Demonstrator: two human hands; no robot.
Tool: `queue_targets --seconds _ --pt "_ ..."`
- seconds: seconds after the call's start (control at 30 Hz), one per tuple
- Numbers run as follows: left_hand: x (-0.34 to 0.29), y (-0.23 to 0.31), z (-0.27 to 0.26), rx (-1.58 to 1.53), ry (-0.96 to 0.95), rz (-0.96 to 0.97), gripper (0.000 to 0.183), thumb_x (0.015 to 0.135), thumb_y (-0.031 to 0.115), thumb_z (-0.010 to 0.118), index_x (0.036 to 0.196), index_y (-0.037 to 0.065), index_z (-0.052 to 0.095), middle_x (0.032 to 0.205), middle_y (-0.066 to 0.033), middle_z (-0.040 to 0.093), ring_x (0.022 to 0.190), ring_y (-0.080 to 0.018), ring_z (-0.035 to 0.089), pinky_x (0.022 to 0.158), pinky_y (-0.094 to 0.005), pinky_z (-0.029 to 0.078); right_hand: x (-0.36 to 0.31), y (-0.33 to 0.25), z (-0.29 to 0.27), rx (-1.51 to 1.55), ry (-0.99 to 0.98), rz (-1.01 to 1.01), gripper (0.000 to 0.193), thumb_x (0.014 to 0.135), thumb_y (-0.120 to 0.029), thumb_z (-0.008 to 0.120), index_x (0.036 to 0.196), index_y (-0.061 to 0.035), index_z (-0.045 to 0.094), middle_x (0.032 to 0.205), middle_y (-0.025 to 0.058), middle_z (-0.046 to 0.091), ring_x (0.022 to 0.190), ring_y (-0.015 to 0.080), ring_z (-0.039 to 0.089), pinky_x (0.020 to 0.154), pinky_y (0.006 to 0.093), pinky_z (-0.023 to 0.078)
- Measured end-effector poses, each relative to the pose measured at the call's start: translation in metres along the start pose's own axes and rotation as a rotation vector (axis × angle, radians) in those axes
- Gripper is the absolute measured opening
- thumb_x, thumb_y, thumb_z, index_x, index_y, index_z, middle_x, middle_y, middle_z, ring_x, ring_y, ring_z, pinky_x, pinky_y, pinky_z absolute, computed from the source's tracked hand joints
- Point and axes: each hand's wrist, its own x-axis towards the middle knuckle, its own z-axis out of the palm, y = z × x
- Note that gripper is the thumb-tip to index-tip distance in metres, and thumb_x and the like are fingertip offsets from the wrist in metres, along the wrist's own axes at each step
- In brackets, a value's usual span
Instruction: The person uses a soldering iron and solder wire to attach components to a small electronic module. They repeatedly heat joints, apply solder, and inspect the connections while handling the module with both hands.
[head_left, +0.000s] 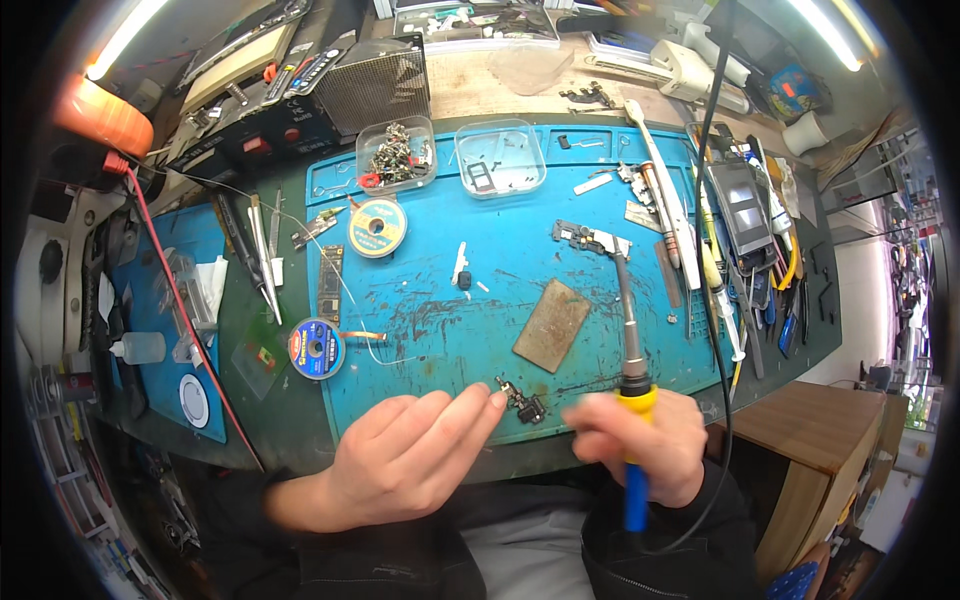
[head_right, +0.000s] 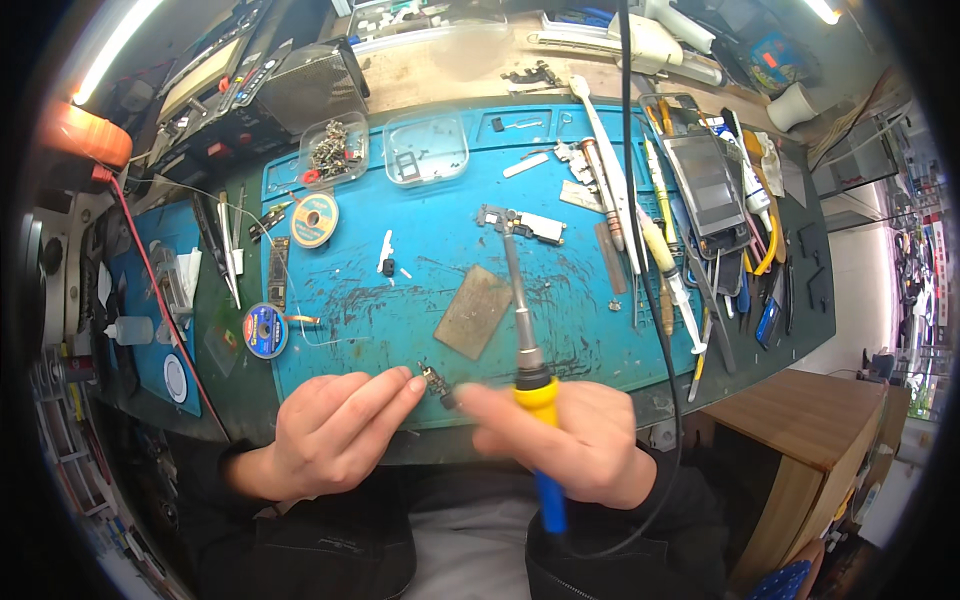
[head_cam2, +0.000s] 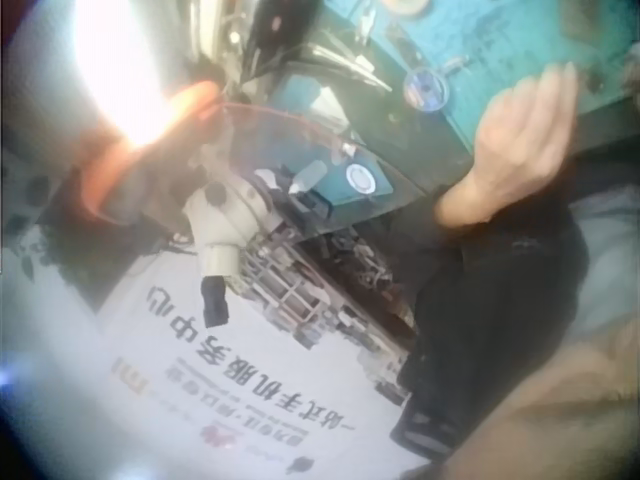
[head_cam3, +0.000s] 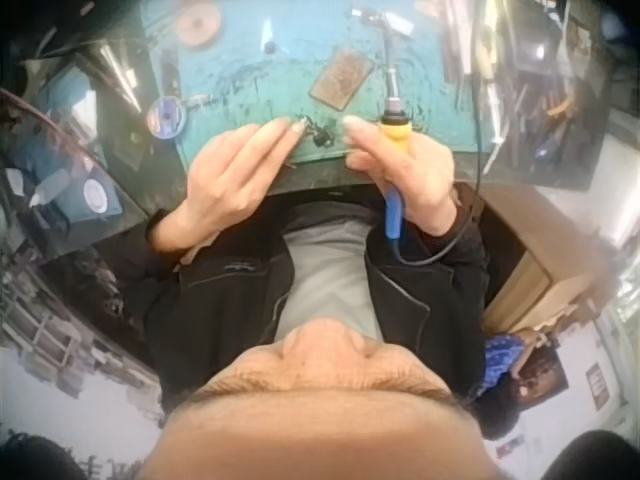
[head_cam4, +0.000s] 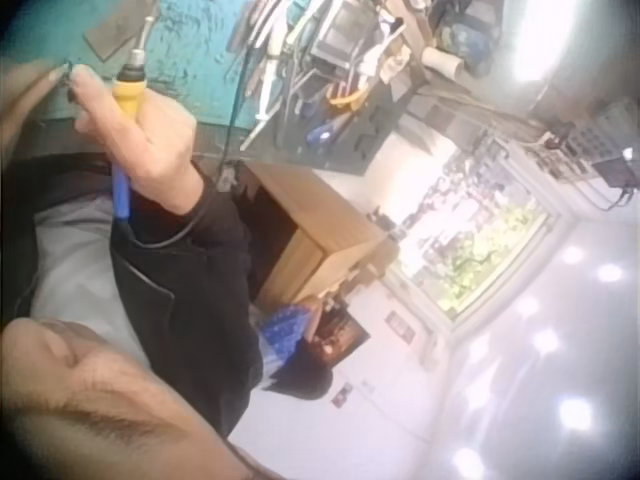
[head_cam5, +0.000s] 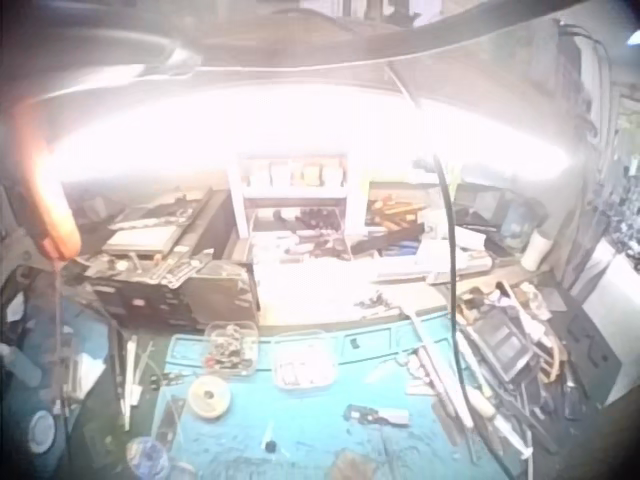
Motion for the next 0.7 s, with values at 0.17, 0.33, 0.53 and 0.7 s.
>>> queue_targets --seconds 0.17,0.33,0.53,0.7 --pt "-0.006 -0.019 -0.015 0.032 0.169 -0.077 0.041 0.078 0.003 0.080 0.119 0.001 0.080 0.110 -0.0086 0.074 0.088 -0.0216 0.070 0.073 -0.0343 0.054 0.006 0.003 0.013 -0.124 -0.101 -0.075 0.056 0.078 -0.001 0.079 0.134 -0.0110 0.077 0.085 0.0022 0.061 0.073 0.0204 0.059 0.063 0.0314 0.054" --pt "0.005 -0.031 -0.032 0.073 0.043 -0.297 0.046 0.078 0.004 0.087 0.122 0.005 0.076 0.117 -0.0049 0.072 0.097 -0.0271 0.063 0.084 -0.0397 0.052 0.009 0.000 0.021 -0.120 -0.076 -0.082 0.057 0.082 -0.001 0.080 0.138 -0.0083 0.073 0.078 0.0042 0.050 0.070 0.0222 0.056 0.061 0.0353 0.050" --pt "0.001 -0.038 -0.025 -0.074 0.039 -0.280 0.029 0.079 0.001 0.086 0.106 0.004 0.077 0.106 -0.0072 0.074 0.088 -0.0298 0.067 0.077 -0.0402 0.054 0.012 -0.015 0.033 -0.043 -0.078 -0.052 0.054 0.085 -0.005 0.089 0.136 -0.0077 0.070 0.100 0.0091 0.075 0.071 0.0254 0.060 0.062 0.0369 0.050" --pt "0.001 -0.033 -0.025 -0.268 0.114 -0.272 0.023 0.090 -0.005 0.079 0.111 0.002 0.078 0.107 -0.0096 0.076 0.088 -0.0265 0.074 0.074 -0.0337 0.060 0.001 -0.004 0.020 0.125 0.035 -0.039 0.064 0.092 -0.020 0.086 0.149 -0.0020 0.063 0.096 0.0075 0.072 0.070 0.0231 0.061 0.061 0.0379 0.051"
